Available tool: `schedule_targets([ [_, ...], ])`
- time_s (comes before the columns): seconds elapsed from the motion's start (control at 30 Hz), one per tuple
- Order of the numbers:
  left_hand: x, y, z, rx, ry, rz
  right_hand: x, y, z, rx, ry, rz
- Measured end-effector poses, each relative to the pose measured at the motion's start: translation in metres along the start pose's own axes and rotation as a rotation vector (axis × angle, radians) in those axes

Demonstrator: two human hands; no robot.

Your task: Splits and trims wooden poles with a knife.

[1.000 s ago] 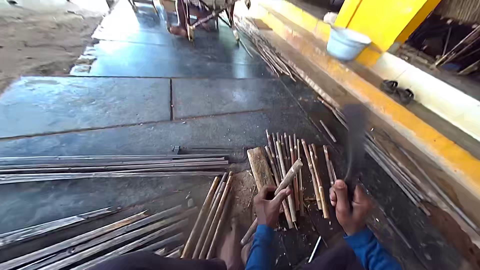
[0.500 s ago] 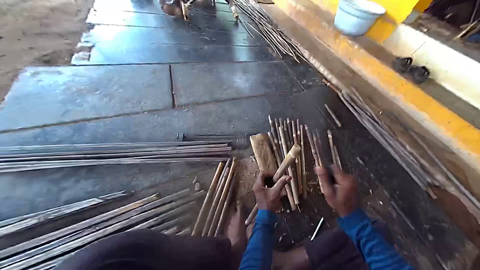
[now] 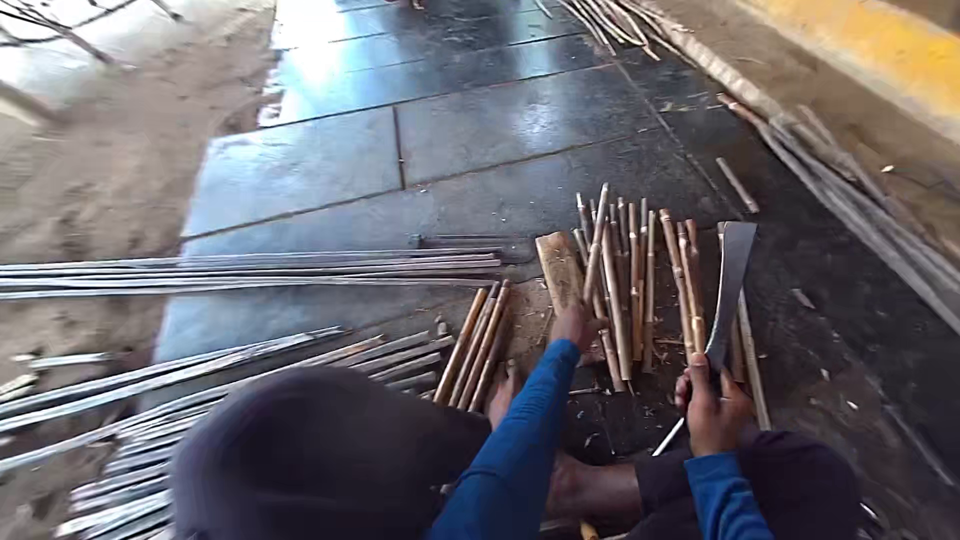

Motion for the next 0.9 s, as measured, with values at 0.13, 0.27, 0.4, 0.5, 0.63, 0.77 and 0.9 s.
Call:
schedule_targets([
  [0.13, -0.064, 0.014, 0.053, -0.178, 0.063, -0.072, -0.004, -0.005, 0.016, 0.016, -0.088, 0.105],
  [0.27, -0.09, 0.032, -0.022, 0.248, -0.108, -0.171, -0.072, 0.013, 0.03, -0.058, -0.048, 0.376],
  [0.4, -0.161, 0.045, -0.073, 0.313, -0.399, -0.428, 0.004, -0.011, 0.03, -0.107, -0.152, 0.193],
  [0.5, -0.17, 0.048, -0.07, 0.133, -0.648, -0.601, 0.012, -0.015, 0.045, -0.159, -0.144, 0.219],
  [0.63, -0.119, 0.039, -0.093, 0.157, -0.744, -0.446, 0.015, -0.009, 0.046, -0.199, -0.128, 0.217],
  [0.77, -0.082, 0.038, -0.147, 0.307, -0.557, -0.317, -0.023, 0.006, 0.041, -0.173, -0.142, 0.247],
  [0.9, -0.129, 0.048, -0.131, 0.171, -0.53, -0.441, -0.093, 0.016, 0.042, -0.191, -0.121, 0.42],
])
Point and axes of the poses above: each hand's wrist, its own y-axis away from the middle knuckle, its own z-axis out of the palm, x = y × z, the point moved 6 cm from there along -y, towards the middle knuckle, and after that the axes turned 9 degrees about -x, right-handed, at the moved point
